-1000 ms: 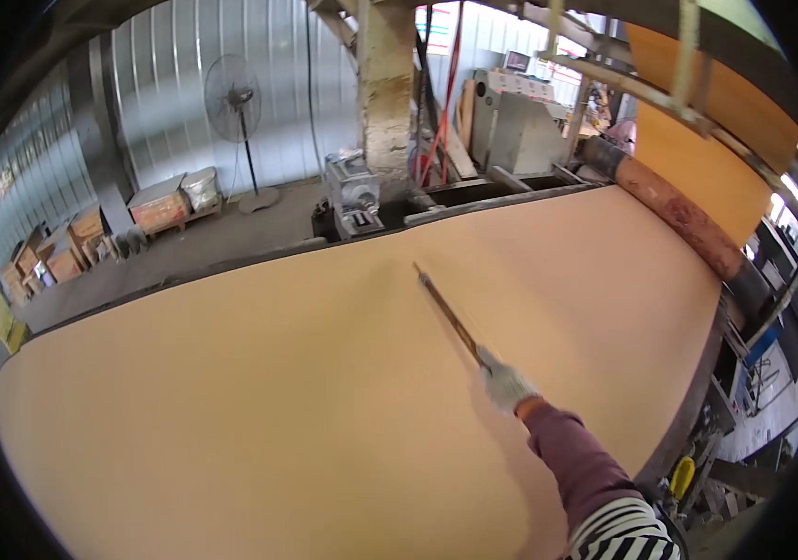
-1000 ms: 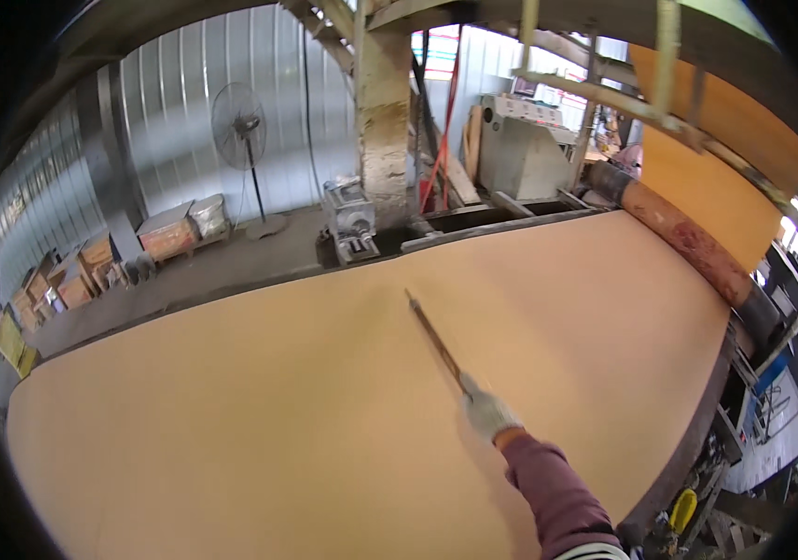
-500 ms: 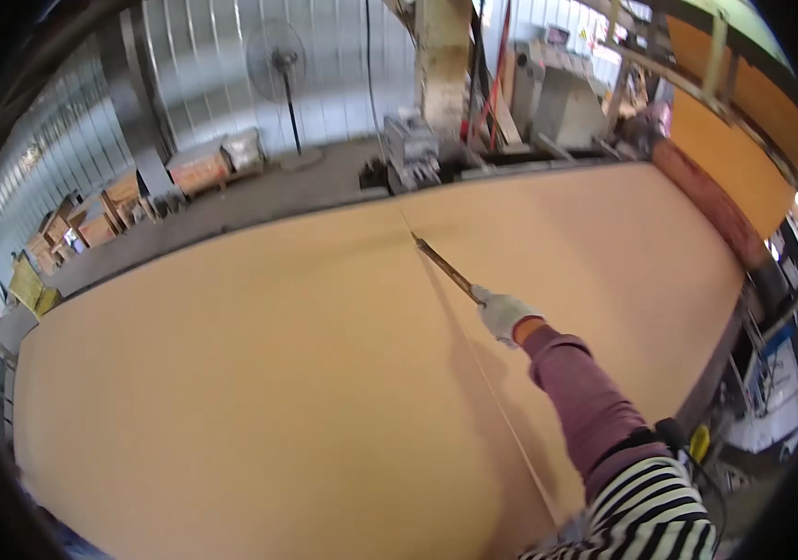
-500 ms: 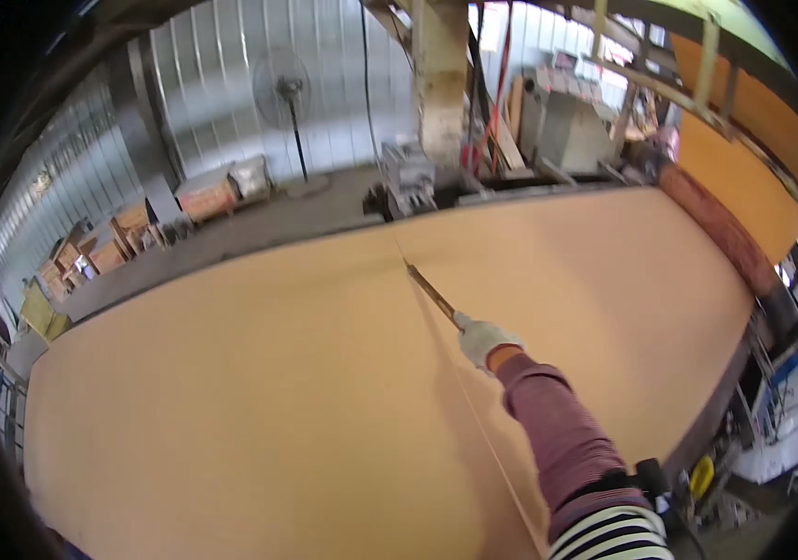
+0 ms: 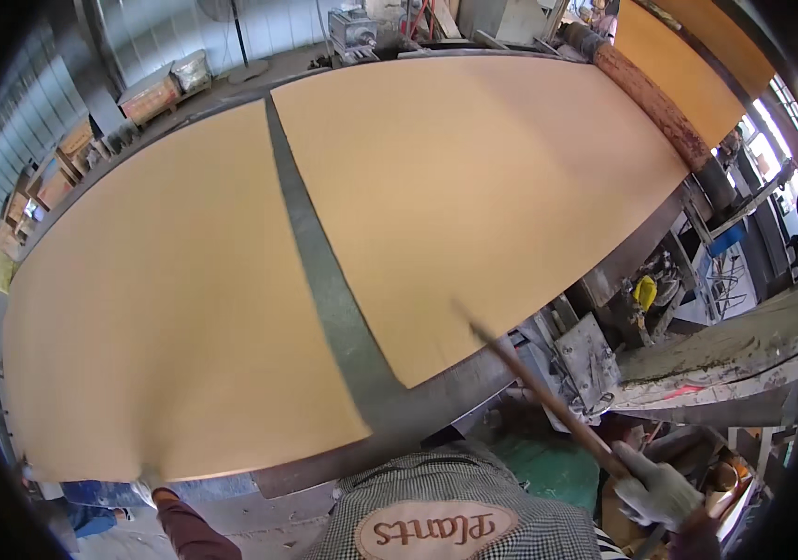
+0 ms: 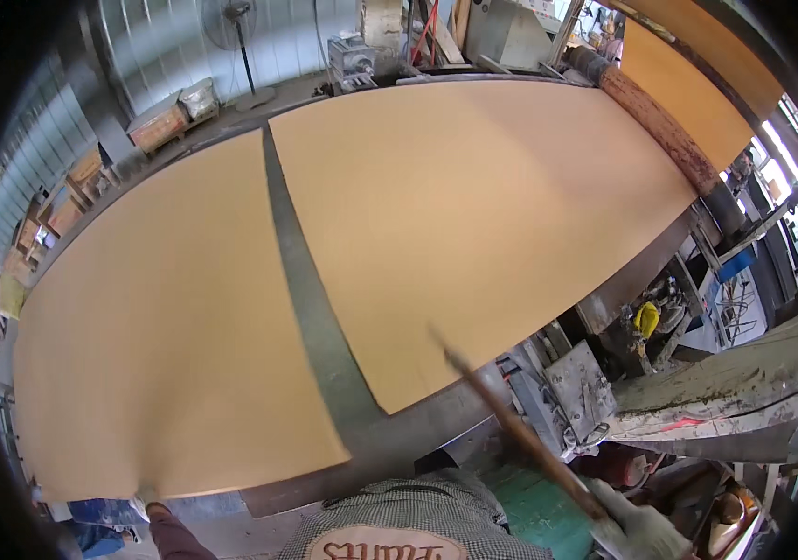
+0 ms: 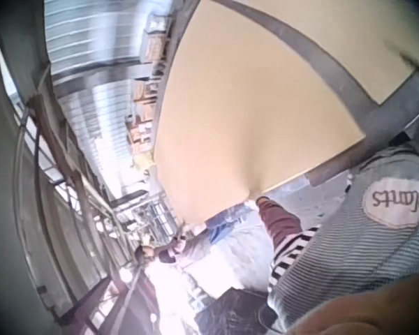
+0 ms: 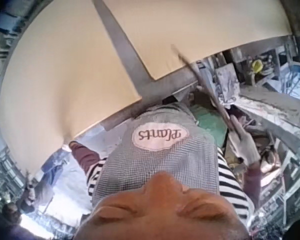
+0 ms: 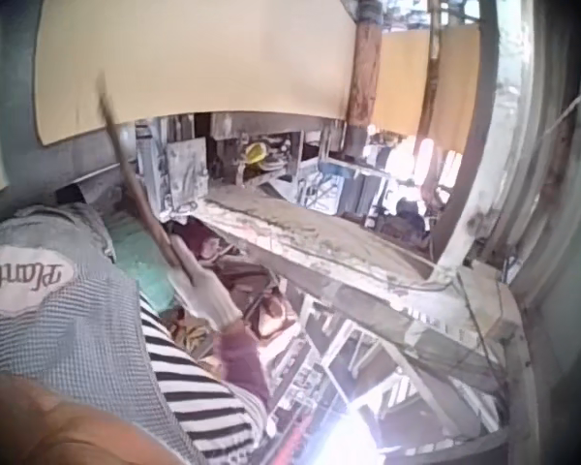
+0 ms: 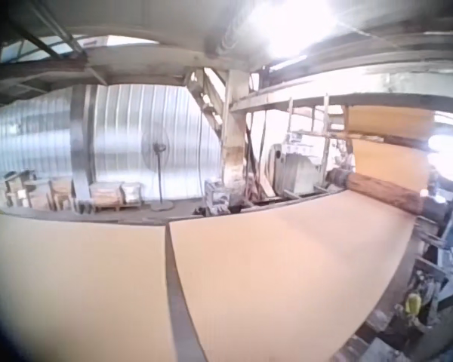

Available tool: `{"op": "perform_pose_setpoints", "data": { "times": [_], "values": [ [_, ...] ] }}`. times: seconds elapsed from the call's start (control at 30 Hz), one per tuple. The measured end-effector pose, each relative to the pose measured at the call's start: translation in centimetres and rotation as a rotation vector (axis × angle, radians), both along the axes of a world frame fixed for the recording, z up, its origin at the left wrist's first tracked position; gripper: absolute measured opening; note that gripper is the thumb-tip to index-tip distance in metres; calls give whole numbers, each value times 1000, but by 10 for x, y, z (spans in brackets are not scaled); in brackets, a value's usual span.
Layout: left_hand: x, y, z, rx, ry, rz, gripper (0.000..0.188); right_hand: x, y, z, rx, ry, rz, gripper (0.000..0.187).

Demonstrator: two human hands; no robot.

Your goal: Using a long pole to guide and separate large panels coming off a production line roller.

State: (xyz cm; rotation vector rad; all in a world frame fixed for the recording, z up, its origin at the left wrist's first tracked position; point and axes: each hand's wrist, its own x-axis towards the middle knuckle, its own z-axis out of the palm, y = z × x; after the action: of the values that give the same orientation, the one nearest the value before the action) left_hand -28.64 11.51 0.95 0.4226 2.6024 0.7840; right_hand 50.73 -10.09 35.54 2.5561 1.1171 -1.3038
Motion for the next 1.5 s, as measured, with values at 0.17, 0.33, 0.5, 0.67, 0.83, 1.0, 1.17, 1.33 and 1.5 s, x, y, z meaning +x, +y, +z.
{"op": "perform_pose_setpoints", "data": {
  "times": [0.17, 0.33, 0.5, 0.67, 0.83, 1.0, 1.17, 1.33, 1.5],
  "values": [
    [76, -1, -8, 870, 53, -79, 26, -48, 48, -104, 396, 606, -512, 19],
    [320, -33, 9, 378, -919, -329, 19, -84, 92, -151, 397, 797, -449, 21],
    [374, -66, -9, 345, -1366, -293, 16, -121, 118, -163, 241, 908, -315, 26],
    [340, -51, -124, 650, -1599, -236, 17, -136, 129, -164, 183, 855, -121, 27],
    [324, -50, -55, 457, -1332, -225, 29, -137, 138, -190, 252, 944, -56, 31],
    [308, -32, -45, 383, -1333, -225, 30, -140, 139, -213, 469, 799, 108, 18],
    [258, -21, -52, 418, -1250, -191, 30, -147, 130, -208, 298, 943, -83, 40],
    [151, -32, -92, 576, -1005, -91, 31, -146, 124, -199, 307, 949, -113, 35],
    [88, -33, -144, 706, -861, -151, 32, -137, 121, -190, 402, 933, -238, 25]
  ]
}}
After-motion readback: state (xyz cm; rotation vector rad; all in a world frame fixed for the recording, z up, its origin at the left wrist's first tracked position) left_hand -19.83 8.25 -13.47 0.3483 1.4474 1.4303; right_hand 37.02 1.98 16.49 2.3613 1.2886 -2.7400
